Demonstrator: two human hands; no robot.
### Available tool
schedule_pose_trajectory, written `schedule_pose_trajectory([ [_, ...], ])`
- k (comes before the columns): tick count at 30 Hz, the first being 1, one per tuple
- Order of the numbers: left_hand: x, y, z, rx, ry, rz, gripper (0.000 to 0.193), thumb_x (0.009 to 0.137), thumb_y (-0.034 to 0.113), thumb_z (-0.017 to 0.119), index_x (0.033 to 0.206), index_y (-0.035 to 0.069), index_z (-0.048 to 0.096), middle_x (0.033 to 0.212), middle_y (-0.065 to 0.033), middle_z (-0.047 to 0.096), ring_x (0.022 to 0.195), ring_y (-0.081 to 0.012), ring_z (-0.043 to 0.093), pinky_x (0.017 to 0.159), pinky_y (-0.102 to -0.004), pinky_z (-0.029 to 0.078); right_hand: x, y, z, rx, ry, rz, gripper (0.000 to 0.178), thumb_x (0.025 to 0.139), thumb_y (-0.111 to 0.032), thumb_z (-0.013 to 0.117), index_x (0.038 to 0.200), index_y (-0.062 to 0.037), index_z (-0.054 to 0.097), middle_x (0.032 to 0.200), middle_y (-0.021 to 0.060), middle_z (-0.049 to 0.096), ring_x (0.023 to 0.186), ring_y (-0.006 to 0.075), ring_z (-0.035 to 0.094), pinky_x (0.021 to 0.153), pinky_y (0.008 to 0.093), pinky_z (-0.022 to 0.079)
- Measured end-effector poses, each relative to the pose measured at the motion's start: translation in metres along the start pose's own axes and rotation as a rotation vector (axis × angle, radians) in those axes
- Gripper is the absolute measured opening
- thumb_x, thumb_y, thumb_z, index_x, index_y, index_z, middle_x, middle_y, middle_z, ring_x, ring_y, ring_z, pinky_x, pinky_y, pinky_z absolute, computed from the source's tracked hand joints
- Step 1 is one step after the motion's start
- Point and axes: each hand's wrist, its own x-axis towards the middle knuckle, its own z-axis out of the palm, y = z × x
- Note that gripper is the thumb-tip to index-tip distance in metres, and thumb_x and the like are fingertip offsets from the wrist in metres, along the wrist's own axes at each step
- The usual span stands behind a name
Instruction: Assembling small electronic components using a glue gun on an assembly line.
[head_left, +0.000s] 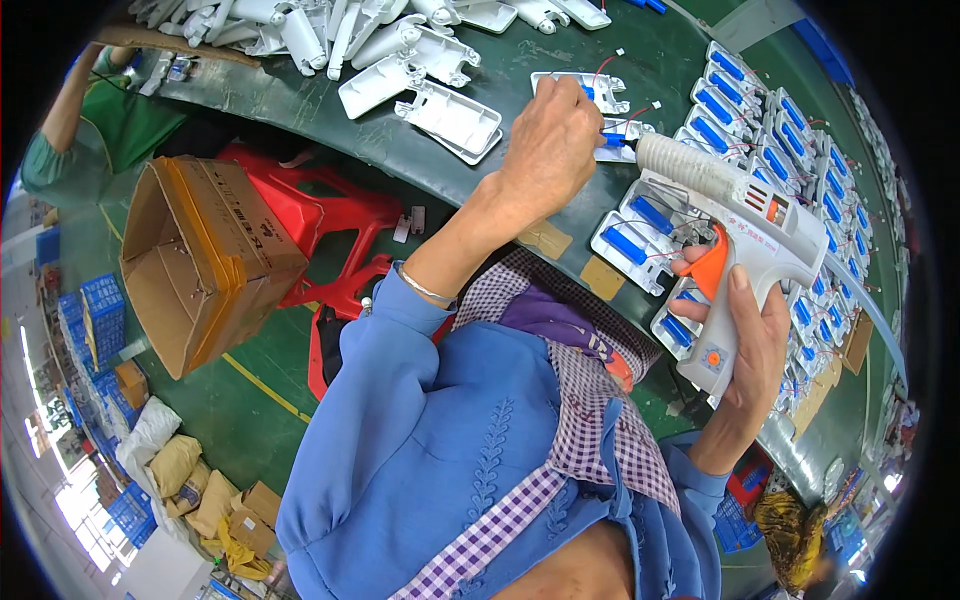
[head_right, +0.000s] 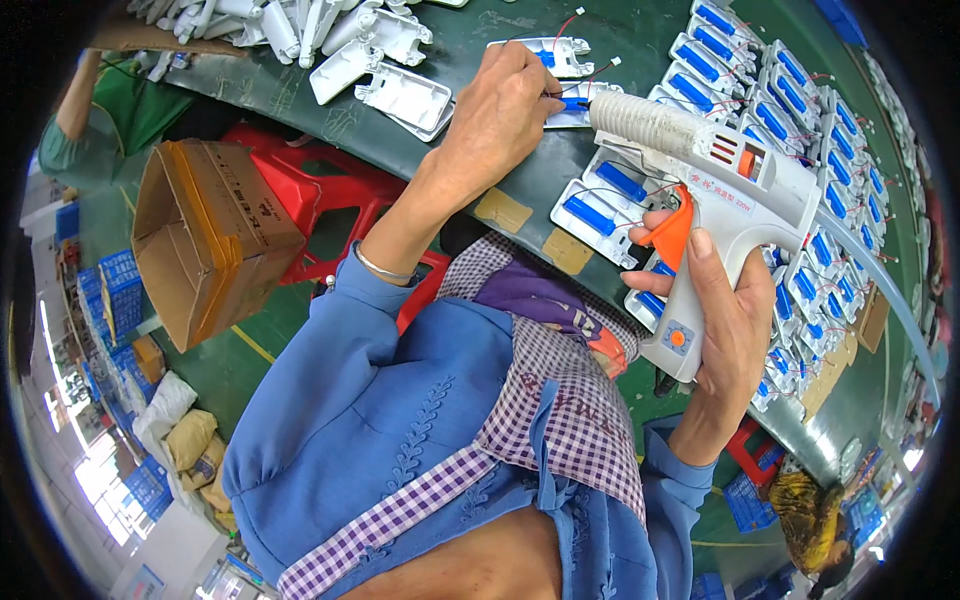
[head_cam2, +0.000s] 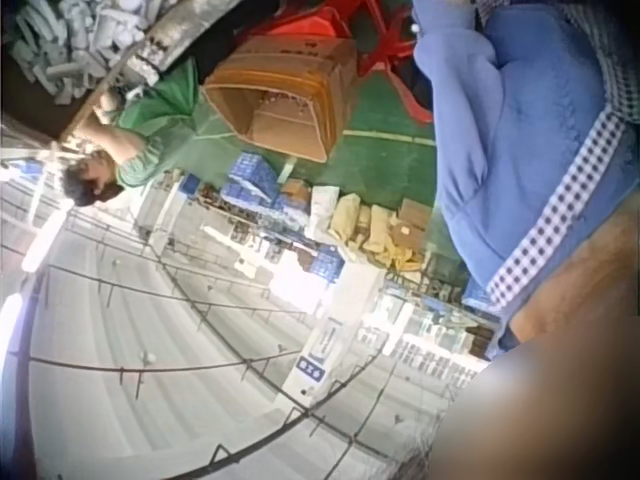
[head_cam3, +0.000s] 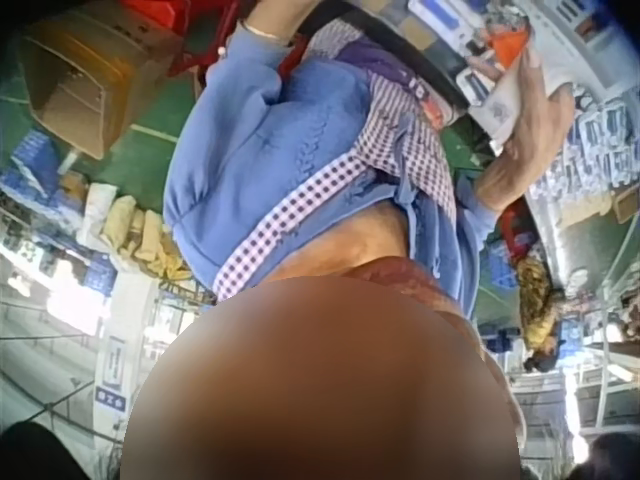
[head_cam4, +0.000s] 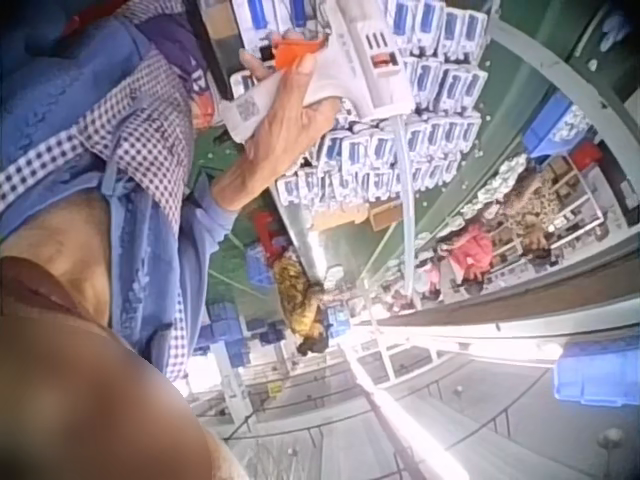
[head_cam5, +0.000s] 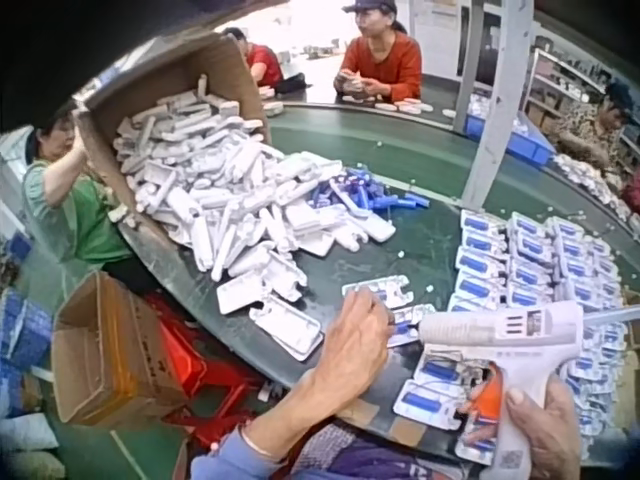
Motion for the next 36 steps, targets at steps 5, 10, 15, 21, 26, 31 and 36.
schedule_pose_trajectory([
  [5,0.010,0.032,-0.029,-0.056,0.320,0.069,0.019,0.076,0.007,0.071,0.091,-0.001,0.063,0.090,-0.0135,0.056,0.089,-0.0308,0.057,0.074,-0.0397,0.050,-0.002,0.002,0.000,0.028,0.016,-0.013,0.043,0.095,-0.018,0.052,0.128,0.0081,0.043,0.108,0.0220,0.061,0.097,0.0294,0.064,0.069,0.0372,0.062],
  [10,0.032,0.143,-0.033,-0.259,0.554,0.580,0.019,0.058,0.022,0.064,0.064,0.004,0.060,0.072,-0.0119,0.056,0.073,-0.0252,0.055,0.054,-0.0329,0.041,-0.004,0.030,-0.047,-0.017,0.023,-0.043,0.053,0.087,-0.018,0.064,0.132,0.0030,0.045,0.117,0.0163,0.060,0.104,0.0231,0.060,0.081,0.0334,0.052],
  [15,0.061,0.205,-0.013,-0.108,0.285,0.732,0.018,0.062,0.027,0.063,0.066,0.011,0.071,0.075,-0.0088,0.061,0.074,-0.0246,0.052,0.054,-0.0321,0.035,-0.018,0.064,-0.065,-0.107,0.095,-0.052,0.054,0.087,-0.020,0.066,0.132,0.0012,0.045,0.116,0.0153,0.061,0.102,0.0218,0.060,0.082,0.0343,0.051],
  [21,0.065,0.211,-0.003,-0.130,0.303,0.746,0.015,0.059,0.027,0.064,0.061,0.013,0.069,0.069,-0.0058,0.058,0.071,-0.0223,0.050,0.051,-0.0310,0.032,-0.035,0.111,-0.125,-0.176,0.241,-0.049,0.055,0.086,-0.021,0.068,0.132,-0.0010,0.046,0.114,0.0143,0.061,0.100,0.0202,0.060,0.083,0.0354,0.049],
  [26,0.056,0.190,-0.004,-0.138,0.501,0.614,0.020,0.056,0.027,0.063,0.058,0.007,0.061,0.064,-0.0038,0.053,0.068,-0.0192,0.049,0.048,-0.0283,0.033,0.007,0.061,-0.101,-0.231,0.384,0.011,0.054,0.086,-0.024,0.068,0.130,0.0000,0.049,0.117,0.0149,0.059,0.104,0.0202,0.058,0.088,0.0355,0.047],
  [31,0.020,0.109,-0.017,-0.131,0.410,0.467,0.015,0.061,0.018,0.063,0.067,0.006,0.057,0.068,-0.0051,0.050,0.066,-0.0198,0.053,0.048,-0.0300,0.042,0.007,0.013,-0.026,-0.206,0.037,-0.047,0.039,0.094,-0.019,0.056,0.125,0.0035,0.049,0.112,0.0176,0.062,0.098,0.0223,0.064,0.080,0.0333,0.054],
  [36,-0.022,0.036,-0.016,0.054,0.277,0.091,0.018,0.073,0.011,0.074,0.086,0.003,0.064,0.079,-0.0073,0.059,0.075,-0.0230,0.061,0.060,-0.0335,0.050,0.016,-0.003,0.003,-0.103,-0.017,-0.006,0.039,0.095,-0.019,0.053,0.121,0.0098,0.048,0.106,0.0203,0.063,0.093,0.0270,0.065,0.067,0.0332,0.060],
])
